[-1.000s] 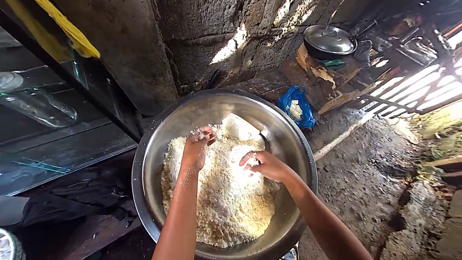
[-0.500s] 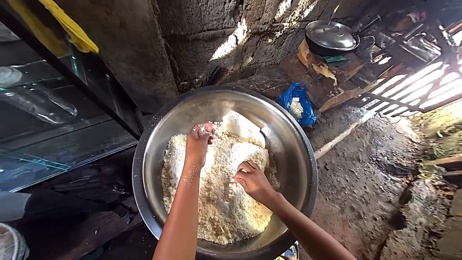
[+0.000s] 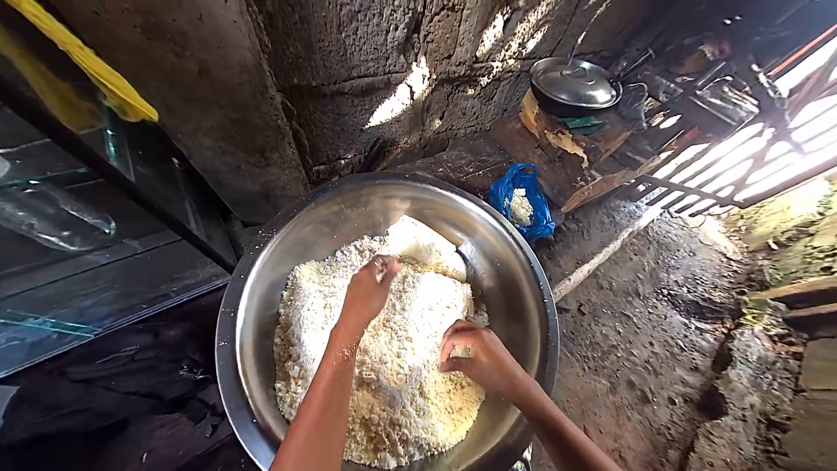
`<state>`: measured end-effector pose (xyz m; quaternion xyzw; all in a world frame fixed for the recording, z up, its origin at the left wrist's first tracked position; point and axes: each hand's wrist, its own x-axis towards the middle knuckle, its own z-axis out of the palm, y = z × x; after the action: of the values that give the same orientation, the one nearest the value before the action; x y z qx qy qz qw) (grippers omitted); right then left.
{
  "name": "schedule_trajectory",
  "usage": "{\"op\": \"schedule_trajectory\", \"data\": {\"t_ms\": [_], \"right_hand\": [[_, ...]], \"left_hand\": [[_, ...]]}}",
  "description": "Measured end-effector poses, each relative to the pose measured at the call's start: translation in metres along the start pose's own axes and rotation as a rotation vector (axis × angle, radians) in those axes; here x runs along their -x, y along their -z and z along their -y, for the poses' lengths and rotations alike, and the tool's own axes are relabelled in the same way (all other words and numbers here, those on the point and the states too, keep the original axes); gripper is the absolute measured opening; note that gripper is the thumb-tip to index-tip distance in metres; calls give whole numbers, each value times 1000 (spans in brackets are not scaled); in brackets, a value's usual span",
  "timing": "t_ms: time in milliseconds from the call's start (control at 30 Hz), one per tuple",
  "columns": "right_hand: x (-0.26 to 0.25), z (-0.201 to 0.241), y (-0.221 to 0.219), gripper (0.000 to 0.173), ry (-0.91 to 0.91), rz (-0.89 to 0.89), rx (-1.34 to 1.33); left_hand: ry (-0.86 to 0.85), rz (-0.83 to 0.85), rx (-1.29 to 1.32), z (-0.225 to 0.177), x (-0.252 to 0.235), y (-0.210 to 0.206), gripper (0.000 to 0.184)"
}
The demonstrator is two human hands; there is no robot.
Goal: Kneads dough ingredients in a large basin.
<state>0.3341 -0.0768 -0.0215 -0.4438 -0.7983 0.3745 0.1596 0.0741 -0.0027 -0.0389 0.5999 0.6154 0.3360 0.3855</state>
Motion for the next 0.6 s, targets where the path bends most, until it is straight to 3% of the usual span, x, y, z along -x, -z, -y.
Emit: {"op": "schedule_trajectory", "data": {"t_ms": [167,200,333,400,467,533,600], "right_hand": [[-3,-12,41,15,-98,-31,-114],[-4,-14,58,15,-147,-126,-126],[-17,-25,127,29,-125,-826,91],[-21,-26,143,36,-94,-915,90],[-25,-23,129,34,-103,-761,-27],[-35,-28,101,30,-176,-420,-14],[-58,-43,72,40,-269,-144,70]], "left_hand": [[-48,220,-262,-19,-11,-25,44],[-78,242,-276,-21,-18,-33,46],[-135,330,-378,-21,-37,-64,52],[-120,325,-470,-20,-38,-76,58],[-70,287,-584,-20,-33,-85,65],[-6,192,-663,-19,-27,-91,68],[87,119,-677,-23,-26,-91,74]]}}
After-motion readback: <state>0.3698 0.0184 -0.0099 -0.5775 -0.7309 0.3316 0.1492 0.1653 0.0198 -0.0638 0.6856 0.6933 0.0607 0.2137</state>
